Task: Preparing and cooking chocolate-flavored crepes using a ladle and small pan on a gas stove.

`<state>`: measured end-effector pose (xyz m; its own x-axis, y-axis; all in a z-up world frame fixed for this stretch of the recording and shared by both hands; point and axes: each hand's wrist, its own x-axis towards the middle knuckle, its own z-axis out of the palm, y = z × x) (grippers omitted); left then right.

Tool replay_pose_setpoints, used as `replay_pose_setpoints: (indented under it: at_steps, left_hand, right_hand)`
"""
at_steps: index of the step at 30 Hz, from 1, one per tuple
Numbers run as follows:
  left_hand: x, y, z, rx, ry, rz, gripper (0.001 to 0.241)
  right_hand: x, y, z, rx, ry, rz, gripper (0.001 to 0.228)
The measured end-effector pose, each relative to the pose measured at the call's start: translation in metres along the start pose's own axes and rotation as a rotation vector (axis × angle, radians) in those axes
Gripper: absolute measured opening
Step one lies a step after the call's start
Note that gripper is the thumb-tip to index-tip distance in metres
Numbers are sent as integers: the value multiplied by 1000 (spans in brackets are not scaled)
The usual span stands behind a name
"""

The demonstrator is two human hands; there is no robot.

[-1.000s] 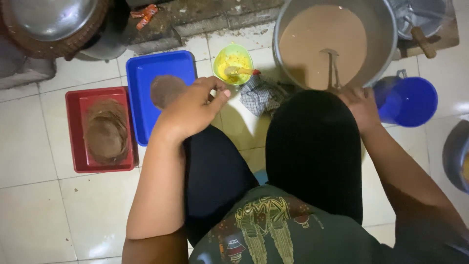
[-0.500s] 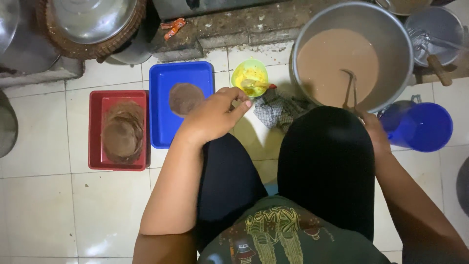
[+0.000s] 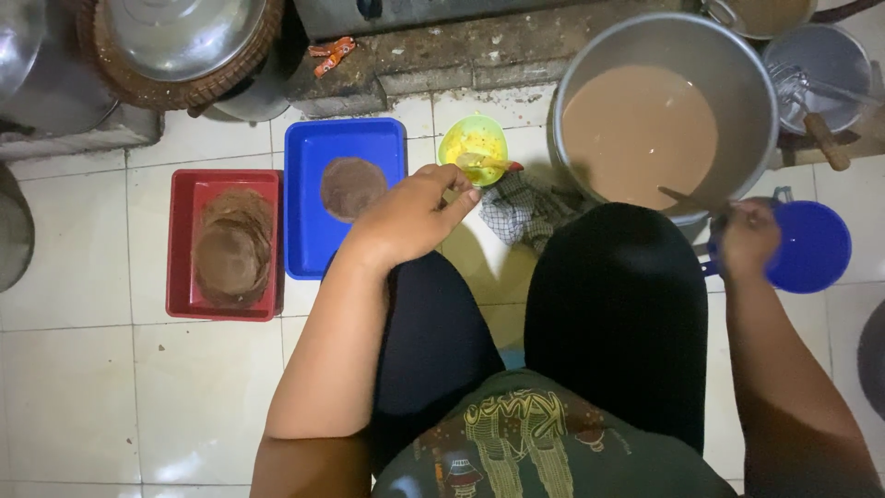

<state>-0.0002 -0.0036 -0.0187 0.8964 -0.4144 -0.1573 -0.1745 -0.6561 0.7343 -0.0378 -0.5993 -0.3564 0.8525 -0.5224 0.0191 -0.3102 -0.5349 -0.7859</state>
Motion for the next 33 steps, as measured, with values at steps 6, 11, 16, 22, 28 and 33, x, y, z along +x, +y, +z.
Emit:
replay_pose_setpoints:
  at_steps: [6, 11, 16, 22, 28, 33]
  left_hand:
    - [4, -1, 3, -45, -25, -49, 41]
    - [3, -4, 3, -27, 2, -14, 41]
    - [0, 4, -2, -40, -18, -91, 42]
    - [-1, 0, 0, -43, 3, -71, 42]
    - [-2, 2, -2, -25, -5, -56, 40]
    - [-3, 2, -2, -23, 3, -33, 39]
  right_hand:
    - [15, 54, 19, 86, 107, -175, 9]
    - [-23, -67, 11, 576, 71, 511, 15]
    - [-3, -30, 20, 681, 135, 391, 13]
    - [3, -45, 11, 441, 69, 404, 6]
    - [1, -51, 7, 301, 102, 422, 7]
    - [-6, -78, -3, 303, 43, 313, 11]
